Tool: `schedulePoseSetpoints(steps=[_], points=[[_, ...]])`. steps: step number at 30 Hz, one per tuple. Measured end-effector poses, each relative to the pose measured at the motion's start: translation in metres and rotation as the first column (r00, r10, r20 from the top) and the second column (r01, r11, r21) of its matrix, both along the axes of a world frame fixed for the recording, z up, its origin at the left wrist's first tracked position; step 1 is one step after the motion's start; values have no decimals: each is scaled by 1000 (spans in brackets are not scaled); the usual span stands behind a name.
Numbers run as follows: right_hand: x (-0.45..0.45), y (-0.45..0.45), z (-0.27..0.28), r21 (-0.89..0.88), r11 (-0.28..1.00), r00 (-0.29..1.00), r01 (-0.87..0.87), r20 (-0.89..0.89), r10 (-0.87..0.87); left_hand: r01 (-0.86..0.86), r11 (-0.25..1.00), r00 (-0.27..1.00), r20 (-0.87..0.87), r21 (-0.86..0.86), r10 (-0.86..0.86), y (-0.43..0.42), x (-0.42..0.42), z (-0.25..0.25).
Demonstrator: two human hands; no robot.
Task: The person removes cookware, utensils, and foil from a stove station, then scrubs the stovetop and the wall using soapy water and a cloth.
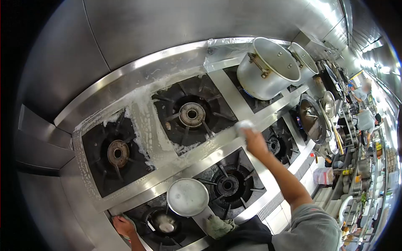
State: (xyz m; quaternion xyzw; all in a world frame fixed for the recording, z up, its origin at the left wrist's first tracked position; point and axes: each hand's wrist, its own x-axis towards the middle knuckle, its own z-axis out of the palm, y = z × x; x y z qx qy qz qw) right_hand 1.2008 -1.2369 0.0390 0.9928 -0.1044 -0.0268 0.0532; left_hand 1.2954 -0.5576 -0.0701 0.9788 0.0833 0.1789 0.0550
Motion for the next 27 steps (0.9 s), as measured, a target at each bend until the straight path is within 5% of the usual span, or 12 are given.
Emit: schedulePoseSetpoints(steps=[2, 5, 9, 12, 14, 16, 17, 19, 22, 23, 26, 27], points=[[34, -38, -2, 111, 979, 967, 169, 173, -186, 22, 1000, 1000, -15, 5, -22, -2, -2, 0], [136, -84, -26, 105, 991, 928, -88, 370, 43, 1, 1000, 1000, 27, 30, -2, 2, -1, -8], [260, -102, 0, 127, 992, 952, 21, 301, -59, -83, 996, 991, -104, 32, 86, -5, 0, 3], [198, -93, -9, 63, 997, 981, -38, 192, 25, -53, 996, 998, 26, 69, 51, 10, 0, -17], [108, -89, -33, -234, 957, 955, -169, 202, 218, -39, 997, 998, 42, 66, 37, 12, -2, -21], [81, -71, -27, -27, 999, 998, 23, 51, -22, -38, 997, 997, 66, 69, 34, 7, -6, -18], [98, -74, -27, -5, 1000, 967, -24, 254, 25, -53, 997, 998, -11, 61, 54, 6, -7, -12], [167, -105, -33, -84, 991, 941, -101, 314, 123, -53, 999, 998, -34, 8, 53, -13, 0, 7], [260, -113, -11, 45, 999, 958, 18, 286, -30, -82, 996, 985, -151, 45, 88, -12, -1, 12], [264, -98, 12, 48, 992, 991, 114, 66, -117, -43, 997, 987, -154, 59, 52, -8, 1, 12], [159, -71, -17, -30, 981, 913, -192, 362, 190, -141, 990, 983, -115, 17, 142, -10, 1, -2], [115, -60, -16, 32, 988, 901, -151, 415, 125, -93, 996, 992, -89, 16, 94, -9, 2, 0]])
